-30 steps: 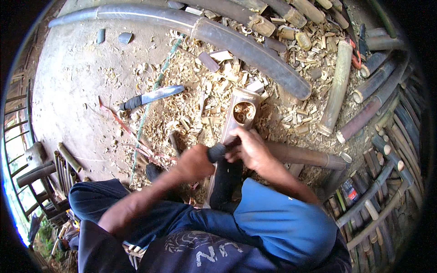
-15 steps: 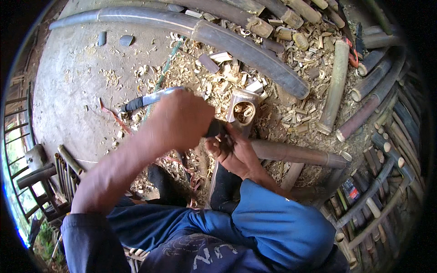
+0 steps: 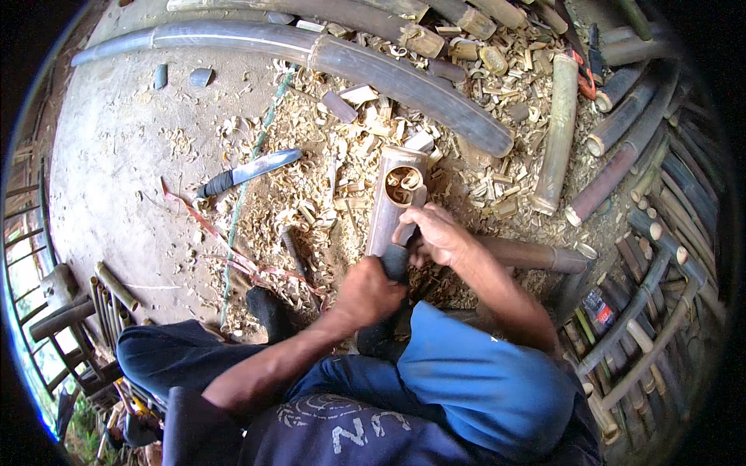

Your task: The person carves a recessed hole into a bamboo pole using a knife and fits another bamboo pole into it. They tap the joined pieces with a short bamboo segment and use the knife to refine the joint.

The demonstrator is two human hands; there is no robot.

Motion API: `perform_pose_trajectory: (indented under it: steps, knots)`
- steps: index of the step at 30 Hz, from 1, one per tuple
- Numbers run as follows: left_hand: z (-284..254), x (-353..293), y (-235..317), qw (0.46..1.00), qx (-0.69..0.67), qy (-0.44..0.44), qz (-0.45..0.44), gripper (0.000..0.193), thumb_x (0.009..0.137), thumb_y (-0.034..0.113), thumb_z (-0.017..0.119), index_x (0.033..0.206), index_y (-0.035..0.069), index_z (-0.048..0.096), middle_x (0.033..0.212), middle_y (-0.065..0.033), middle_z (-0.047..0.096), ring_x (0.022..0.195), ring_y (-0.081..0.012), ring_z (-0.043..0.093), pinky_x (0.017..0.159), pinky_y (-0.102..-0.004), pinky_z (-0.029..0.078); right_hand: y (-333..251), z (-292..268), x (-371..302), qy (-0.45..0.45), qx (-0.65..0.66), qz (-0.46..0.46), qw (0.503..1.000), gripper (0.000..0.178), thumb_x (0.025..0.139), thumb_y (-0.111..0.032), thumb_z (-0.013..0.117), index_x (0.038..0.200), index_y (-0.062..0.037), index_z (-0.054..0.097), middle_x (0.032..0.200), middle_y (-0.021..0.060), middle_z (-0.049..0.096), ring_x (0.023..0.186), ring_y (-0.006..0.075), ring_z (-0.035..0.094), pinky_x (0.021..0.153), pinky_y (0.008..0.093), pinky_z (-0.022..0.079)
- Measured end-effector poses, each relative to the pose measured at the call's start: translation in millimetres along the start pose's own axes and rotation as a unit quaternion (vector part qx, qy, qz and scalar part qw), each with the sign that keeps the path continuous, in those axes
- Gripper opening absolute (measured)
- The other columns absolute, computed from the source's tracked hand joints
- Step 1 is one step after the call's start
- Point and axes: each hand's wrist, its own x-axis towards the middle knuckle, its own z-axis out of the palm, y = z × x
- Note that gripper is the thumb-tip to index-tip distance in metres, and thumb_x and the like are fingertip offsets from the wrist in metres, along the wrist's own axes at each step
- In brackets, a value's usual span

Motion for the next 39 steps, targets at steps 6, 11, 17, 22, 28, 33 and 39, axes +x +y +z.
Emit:
perform_pose_trajectory:
  steps: [6, 11, 17, 22, 28, 33, 39]
  knots:
    - [17, 8, -23, 0.998, -0.051, 0.002, 0.029, 0.058, 0.073, 0.035, 0.081, 0.104, -0.010, 0.062, 0.095, -0.0328, 0.069, 0.094, -0.0442, 0.070, 0.083, -0.0496, 0.056, 2, 16, -14, 0.088, -0.078, -0.020, 0.993, 0.029, 0.093, -0.026, 0.054, 0.091, 0.0001, 0.067, 0.081, 0.0133, 0.068, 0.045, 0.0219, 0.058, 0.036, 0.0329, 0.047]
    - [-23, 9, -73, 0.997, -0.032, 0.073, 0.023, 0.053, 0.066, 0.031, 0.087, 0.106, 0.000, 0.070, 0.090, -0.0230, 0.073, 0.087, -0.0361, 0.073, 0.080, -0.0464, 0.057, 12, 46, -2, 0.035, 0.030, -0.070, 0.996, 0.025, 0.100, -0.022, 0.056, 0.108, 0.0010, 0.060, 0.088, 0.0149, 0.067, 0.058, 0.0260, 0.067, 0.047, 0.0360, 0.058]
    - [-135, 36, -22, 0.933, 0.310, 0.177, 0.032, 0.026, 0.068, 0.014, 0.070, 0.094, 0.011, 0.074, 0.075, -0.0097, 0.070, 0.076, -0.0278, 0.071, 0.065, -0.0436, 0.056, 0, 81, 29, -0.069, 0.318, -0.200, 0.924, 0.025, 0.102, -0.022, 0.055, 0.112, 0.0006, 0.060, 0.107, 0.0148, 0.065, 0.085, 0.0280, 0.069, 0.066, 0.0436, 0.064]
    - [-149, 26, 69, 0.836, 0.483, 0.213, 0.146, 0.012, 0.073, 0.011, 0.071, 0.084, 0.008, 0.073, 0.079, -0.0123, 0.073, 0.079, -0.0293, 0.073, 0.070, -0.0424, 0.056, 10, 57, 40, -0.188, 0.456, -0.241, 0.836, 0.032, 0.102, -0.027, 0.058, 0.122, -0.0022, 0.062, 0.111, 0.0124, 0.068, 0.093, 0.0328, 0.070, 0.079, 0.0424, 0.062]
    - [-122, 19, 123, 0.767, 0.584, 0.194, 0.180, 0.005, 0.077, 0.011, 0.074, 0.081, 0.007, 0.073, 0.082, -0.0121, 0.074, 0.083, -0.0243, 0.073, 0.065, -0.0363, 0.055, 9, 53, 47, -0.227, 0.581, -0.206, 0.754, 0.024, 0.100, -0.025, 0.063, 0.115, -0.0067, 0.066, 0.094, 0.0080, 0.067, 0.092, 0.0300, 0.069, 0.070, 0.0385, 0.059]
    - [-113, 26, -6, 0.940, 0.277, 0.192, 0.054, 0.021, 0.073, 0.016, 0.068, 0.091, 0.005, 0.073, 0.076, -0.0167, 0.070, 0.072, -0.0315, 0.071, 0.067, -0.0445, 0.055, 6, 69, 35, 0.005, 0.265, -0.221, 0.938, 0.020, 0.096, -0.022, 0.061, 0.097, -0.0021, 0.066, 0.089, 0.0137, 0.069, 0.066, 0.0237, 0.068, 0.049, 0.0353, 0.058]
    - [-133, 30, -2, 0.923, 0.311, 0.219, 0.057, 0.030, 0.064, 0.016, 0.074, 0.094, 0.010, 0.076, 0.073, -0.0107, 0.070, 0.068, -0.0258, 0.070, 0.065, -0.0409, 0.058, -10, 85, 23, -0.010, 0.336, -0.217, 0.917, 0.023, 0.098, -0.017, 0.059, 0.107, 0.0030, 0.064, 0.092, 0.0148, 0.069, 0.071, 0.0250, 0.069, 0.060, 0.0428, 0.063]
